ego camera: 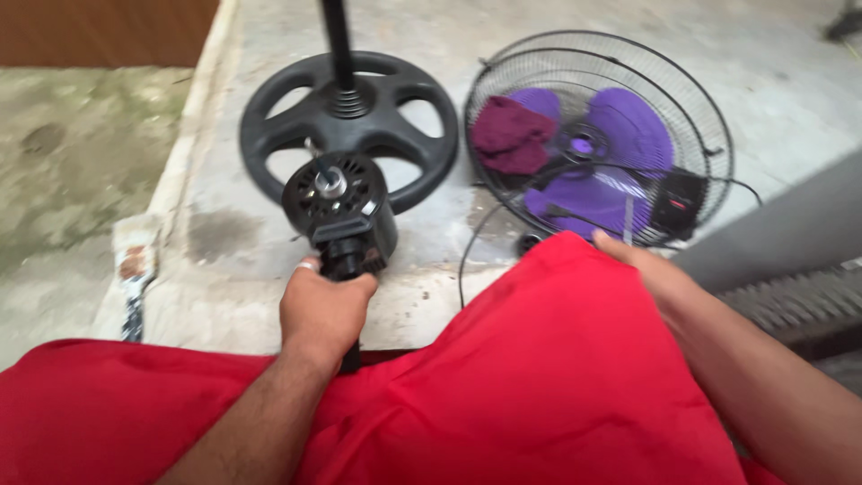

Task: The person sits on the floor and uses a screwdriver to loosen and remove screws from the housing of an electric fan motor. They manipulate the motor housing and remove a small metal ring, then continue unscrewing components.

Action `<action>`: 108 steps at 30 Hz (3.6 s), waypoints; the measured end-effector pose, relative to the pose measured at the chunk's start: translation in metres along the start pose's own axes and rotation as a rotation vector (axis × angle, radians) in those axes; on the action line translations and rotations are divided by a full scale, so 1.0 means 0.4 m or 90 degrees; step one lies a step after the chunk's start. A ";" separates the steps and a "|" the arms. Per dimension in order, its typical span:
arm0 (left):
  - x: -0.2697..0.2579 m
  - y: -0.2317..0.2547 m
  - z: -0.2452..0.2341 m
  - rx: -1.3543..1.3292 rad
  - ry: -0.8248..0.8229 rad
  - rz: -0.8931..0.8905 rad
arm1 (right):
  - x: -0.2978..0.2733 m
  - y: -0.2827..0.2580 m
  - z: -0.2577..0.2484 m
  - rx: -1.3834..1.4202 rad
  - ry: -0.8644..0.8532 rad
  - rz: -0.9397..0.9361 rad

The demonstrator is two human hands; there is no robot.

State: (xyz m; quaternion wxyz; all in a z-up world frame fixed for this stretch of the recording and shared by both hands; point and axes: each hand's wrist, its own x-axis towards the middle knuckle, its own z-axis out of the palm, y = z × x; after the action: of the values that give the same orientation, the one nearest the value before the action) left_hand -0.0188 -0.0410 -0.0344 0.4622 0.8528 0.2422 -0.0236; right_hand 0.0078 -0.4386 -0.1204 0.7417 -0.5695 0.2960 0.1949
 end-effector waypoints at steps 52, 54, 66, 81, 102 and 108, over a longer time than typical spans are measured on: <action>0.008 -0.016 0.138 0.070 -0.052 -0.015 | 0.218 -0.211 -0.060 0.237 0.184 0.039; 0.014 -0.016 0.140 0.081 -0.068 -0.026 | 0.230 -0.188 -0.063 0.237 0.188 0.074; 0.012 -0.007 0.122 0.089 -0.131 -0.041 | 0.292 -0.096 -0.074 0.298 0.130 0.112; -0.008 0.018 0.023 -0.038 -0.103 -0.053 | 0.206 0.096 -0.065 -0.102 0.247 0.018; 0.100 0.104 -0.250 0.094 -0.032 0.256 | 0.260 0.115 -0.102 -0.494 0.259 -0.147; 0.108 0.110 -0.284 -0.001 -0.041 0.250 | 0.138 -0.024 -0.022 -0.564 0.336 -0.389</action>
State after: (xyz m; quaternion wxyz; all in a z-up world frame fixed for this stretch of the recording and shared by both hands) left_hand 0.0177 0.0468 0.0533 0.4659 0.8821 0.0562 0.0404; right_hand 0.0534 -0.4523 -0.1516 0.3572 -0.9131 0.1836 -0.0705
